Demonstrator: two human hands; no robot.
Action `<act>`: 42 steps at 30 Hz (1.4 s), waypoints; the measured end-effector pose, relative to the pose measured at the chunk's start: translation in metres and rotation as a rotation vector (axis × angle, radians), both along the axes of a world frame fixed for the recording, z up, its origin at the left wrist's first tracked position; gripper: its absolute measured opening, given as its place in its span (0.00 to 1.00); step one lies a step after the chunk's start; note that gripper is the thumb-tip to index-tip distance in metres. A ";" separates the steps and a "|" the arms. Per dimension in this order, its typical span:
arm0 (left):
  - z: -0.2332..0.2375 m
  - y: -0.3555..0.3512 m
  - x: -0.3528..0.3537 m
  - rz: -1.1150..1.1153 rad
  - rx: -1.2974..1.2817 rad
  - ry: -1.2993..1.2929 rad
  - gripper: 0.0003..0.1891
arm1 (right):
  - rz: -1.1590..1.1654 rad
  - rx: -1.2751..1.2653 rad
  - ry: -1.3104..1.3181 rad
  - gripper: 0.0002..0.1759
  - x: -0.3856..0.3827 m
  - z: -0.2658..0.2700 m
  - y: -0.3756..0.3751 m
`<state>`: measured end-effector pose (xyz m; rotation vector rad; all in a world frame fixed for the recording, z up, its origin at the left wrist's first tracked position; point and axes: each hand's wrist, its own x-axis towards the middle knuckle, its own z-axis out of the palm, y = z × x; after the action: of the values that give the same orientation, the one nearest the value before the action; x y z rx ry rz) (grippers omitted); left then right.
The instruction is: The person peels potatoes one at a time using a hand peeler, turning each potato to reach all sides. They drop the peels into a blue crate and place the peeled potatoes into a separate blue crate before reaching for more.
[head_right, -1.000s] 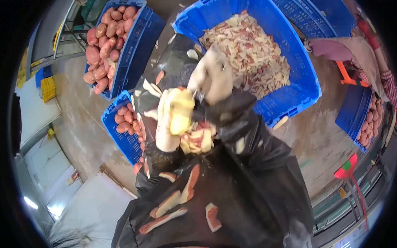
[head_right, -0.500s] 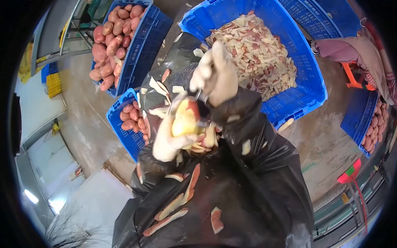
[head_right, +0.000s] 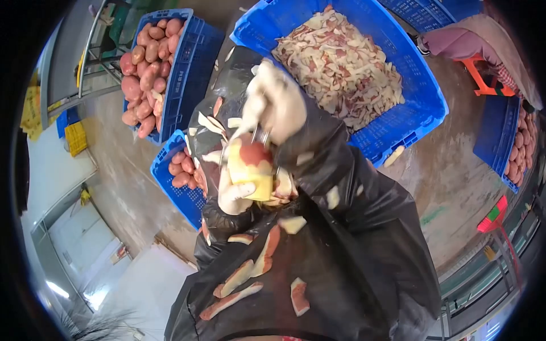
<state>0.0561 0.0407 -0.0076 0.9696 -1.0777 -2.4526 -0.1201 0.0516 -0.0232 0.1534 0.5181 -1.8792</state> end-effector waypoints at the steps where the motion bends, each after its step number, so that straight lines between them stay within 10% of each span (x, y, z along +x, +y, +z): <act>1: -0.001 -0.001 -0.002 -0.021 0.087 0.012 0.50 | -0.104 0.111 -0.030 0.20 -0.017 -0.035 -0.017; 3: 0.009 0.003 -0.012 0.036 0.101 0.069 0.49 | -0.201 0.122 -0.204 0.22 -0.045 -0.058 -0.019; 4: 0.003 0.003 -0.011 0.062 0.118 0.105 0.49 | -0.055 -0.262 -0.094 0.22 -0.037 -0.048 -0.005; 6: -0.004 0.010 -0.001 0.044 0.155 0.127 0.41 | 0.072 -0.090 -0.039 0.21 -0.005 0.011 0.012; 10: -0.003 0.007 -0.007 0.063 0.227 0.151 0.39 | -0.120 0.248 -0.184 0.19 -0.047 -0.033 -0.008; 11: -0.005 0.001 -0.012 0.055 0.229 0.160 0.39 | -0.037 -0.045 -0.110 0.19 -0.036 -0.020 0.006; 12: -0.003 0.003 -0.011 0.061 0.246 0.152 0.38 | 0.218 -0.393 -0.601 0.18 -0.022 -0.005 0.018; 14: -0.003 0.012 -0.004 0.106 0.243 0.140 0.38 | 0.003 0.107 0.051 0.17 -0.018 -0.016 0.008; 16: 0.005 0.007 -0.003 0.013 0.432 0.201 0.36 | -0.217 0.347 -0.095 0.16 -0.046 -0.026 -0.005; 19: 0.006 0.013 -0.021 0.322 0.331 0.113 0.35 | 0.135 -0.444 -0.438 0.21 -0.017 -0.013 0.018; 20: -0.005 0.016 -0.010 0.261 0.414 0.108 0.34 | 0.050 -0.067 0.101 0.21 -0.005 0.022 0.018; 22: -0.018 0.003 -0.005 0.157 0.372 0.274 0.33 | -0.076 0.178 -0.201 0.20 -0.033 -0.002 -0.004; 26: -0.012 0.005 -0.013 0.503 0.645 0.371 0.37 | 0.135 -0.431 -0.140 0.20 -0.022 -0.007 0.016; 27: -0.010 0.006 -0.009 0.508 0.653 0.360 0.37 | 0.070 -0.095 0.224 0.20 -0.004 0.026 0.017; 30: -0.009 -0.005 -0.003 0.150 0.494 0.270 0.41 | -0.152 0.148 -0.088 0.17 -0.049 -0.036 -0.012; 32: -0.003 -0.011 -0.010 0.065 0.113 0.221 0.41 | -0.056 -0.276 -0.228 0.17 -0.058 -0.022 -0.002; 34: 0.000 -0.013 -0.011 -0.101 0.071 0.110 0.39 | 0.149 -0.218 -0.014 0.17 -0.026 0.008 0.009; 38: 0.005 -0.017 -0.015 -0.154 -0.085 -0.105 0.38 | -0.191 0.185 0.040 0.21 -0.058 -0.034 -0.014; 40: 0.012 -0.020 -0.019 -0.218 -0.241 -0.189 0.36 | -0.008 -0.267 -0.300 0.23 -0.044 -0.013 0.010; 42: 0.015 -0.014 -0.023 -0.236 -0.323 -0.202 0.34 | -0.034 0.215 0.139 0.23 -0.023 0.013 0.008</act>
<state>0.0330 0.0269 0.0074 1.0493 -1.6818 -2.2829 -0.1427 0.0593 -0.0101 0.1752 0.8173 -1.8732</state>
